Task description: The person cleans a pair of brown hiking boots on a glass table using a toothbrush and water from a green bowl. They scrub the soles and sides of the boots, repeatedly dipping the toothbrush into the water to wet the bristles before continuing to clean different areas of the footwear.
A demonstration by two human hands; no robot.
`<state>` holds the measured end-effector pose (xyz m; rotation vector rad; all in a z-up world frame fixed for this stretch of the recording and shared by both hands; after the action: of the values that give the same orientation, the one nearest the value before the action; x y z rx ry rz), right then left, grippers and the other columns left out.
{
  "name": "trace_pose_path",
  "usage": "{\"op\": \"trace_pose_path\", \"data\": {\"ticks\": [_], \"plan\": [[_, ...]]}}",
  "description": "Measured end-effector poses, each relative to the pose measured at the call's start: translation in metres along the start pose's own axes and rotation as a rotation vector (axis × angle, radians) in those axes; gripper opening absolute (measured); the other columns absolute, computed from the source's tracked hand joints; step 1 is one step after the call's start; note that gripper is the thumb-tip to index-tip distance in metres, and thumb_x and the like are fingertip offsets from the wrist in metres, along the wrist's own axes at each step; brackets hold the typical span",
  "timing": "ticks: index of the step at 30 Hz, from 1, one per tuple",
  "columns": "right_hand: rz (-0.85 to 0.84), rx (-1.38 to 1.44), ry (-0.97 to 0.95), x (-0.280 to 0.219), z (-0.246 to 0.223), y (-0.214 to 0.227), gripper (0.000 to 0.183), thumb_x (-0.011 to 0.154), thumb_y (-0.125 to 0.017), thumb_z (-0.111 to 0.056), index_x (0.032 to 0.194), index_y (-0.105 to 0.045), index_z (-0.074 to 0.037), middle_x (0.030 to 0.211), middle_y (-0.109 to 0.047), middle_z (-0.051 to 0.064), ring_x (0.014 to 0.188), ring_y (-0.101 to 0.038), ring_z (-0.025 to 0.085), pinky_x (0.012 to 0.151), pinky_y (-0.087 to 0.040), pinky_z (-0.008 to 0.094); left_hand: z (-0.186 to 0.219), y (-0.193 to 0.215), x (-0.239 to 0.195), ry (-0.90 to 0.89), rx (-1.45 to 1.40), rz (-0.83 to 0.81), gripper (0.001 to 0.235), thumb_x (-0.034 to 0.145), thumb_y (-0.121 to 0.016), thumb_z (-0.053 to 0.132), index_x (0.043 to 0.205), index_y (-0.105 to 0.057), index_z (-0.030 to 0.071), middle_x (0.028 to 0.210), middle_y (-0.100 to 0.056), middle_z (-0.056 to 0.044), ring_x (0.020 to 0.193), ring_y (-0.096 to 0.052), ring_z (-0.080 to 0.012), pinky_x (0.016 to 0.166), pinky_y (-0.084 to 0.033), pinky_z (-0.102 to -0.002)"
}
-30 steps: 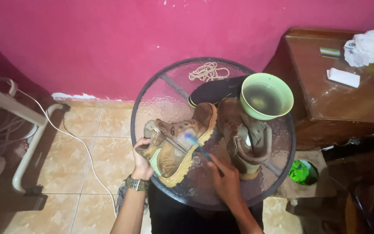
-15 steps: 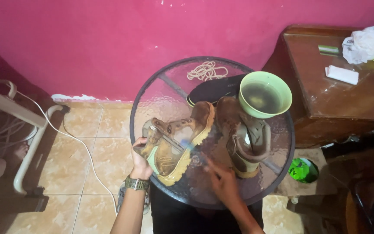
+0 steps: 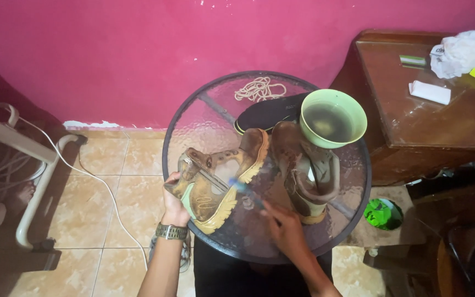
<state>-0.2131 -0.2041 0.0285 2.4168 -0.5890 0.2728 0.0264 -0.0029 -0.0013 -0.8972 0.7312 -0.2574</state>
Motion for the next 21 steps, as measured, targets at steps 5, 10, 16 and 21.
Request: {"op": "trace_pose_path", "data": {"ticks": [5, 10, 16, 21], "plan": [[0.088, -0.032, -0.039, 0.006, -0.023, 0.003, 0.031, 0.096, -0.066, -0.016, 0.125, -0.072, -0.004, 0.116, -0.078, 0.010, 0.106, -0.076, 0.021, 0.090, -0.060, 0.032, 0.015, -0.077, -0.062, 0.085, -0.029, -0.025, 0.072, 0.085, -0.052, 0.067, 0.128, -0.064, 0.010, 0.121, -0.068, -0.017, 0.110, -0.063, -0.0340, 0.097, -0.050, -0.049], [0.048, -0.086, 0.015, 0.004, -0.024, 0.005, 0.022, 0.094, -0.068, -0.011, 0.113, -0.077, -0.007, 0.130, -0.070, 0.016, 0.116, -0.073, 0.028, 0.096, -0.062, 0.038, 0.019, -0.101, -0.084, -0.042, 0.049, 0.144, 0.122, 0.059, -0.036, 0.087, 0.148, -0.049, 0.006, 0.146, -0.056, -0.024, 0.134, -0.055, -0.0383, 0.110, -0.044, -0.055], [0.168, -0.019, 0.011, 0.000, -0.013, 0.004, 0.034, 0.096, -0.068, -0.013, 0.129, -0.069, -0.004, 0.108, -0.078, 0.010, 0.094, -0.076, 0.019, 0.078, -0.062, 0.030, 0.018, -0.086, -0.073, -0.036, 0.074, 0.101, 0.121, 0.060, -0.030, 0.090, 0.145, -0.052, 0.007, 0.142, -0.058, -0.022, 0.134, -0.055, -0.0373, 0.114, -0.042, -0.054], [-0.040, 0.009, 0.033, 0.006, -0.037, 0.010, 0.019, 0.094, -0.067, -0.007, 0.108, -0.079, -0.012, 0.095, -0.082, 0.005, 0.040, -0.050, 0.005, 0.029, -0.034, 0.020, 0.019, -0.088, -0.071, -0.005, 0.097, 0.122, 0.122, 0.061, -0.024, 0.090, 0.149, -0.050, 0.009, 0.149, -0.056, -0.018, 0.139, -0.051, -0.0353, 0.117, -0.040, -0.052]]}}
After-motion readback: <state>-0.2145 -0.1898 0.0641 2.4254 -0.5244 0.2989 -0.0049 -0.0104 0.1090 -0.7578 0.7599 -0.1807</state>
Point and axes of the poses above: each hand's wrist, its own x-axis towards the middle knuckle, its own y-axis out of the back of the hand, z = x × y, the point moved 2 cm from there along x, towards the middle knuckle
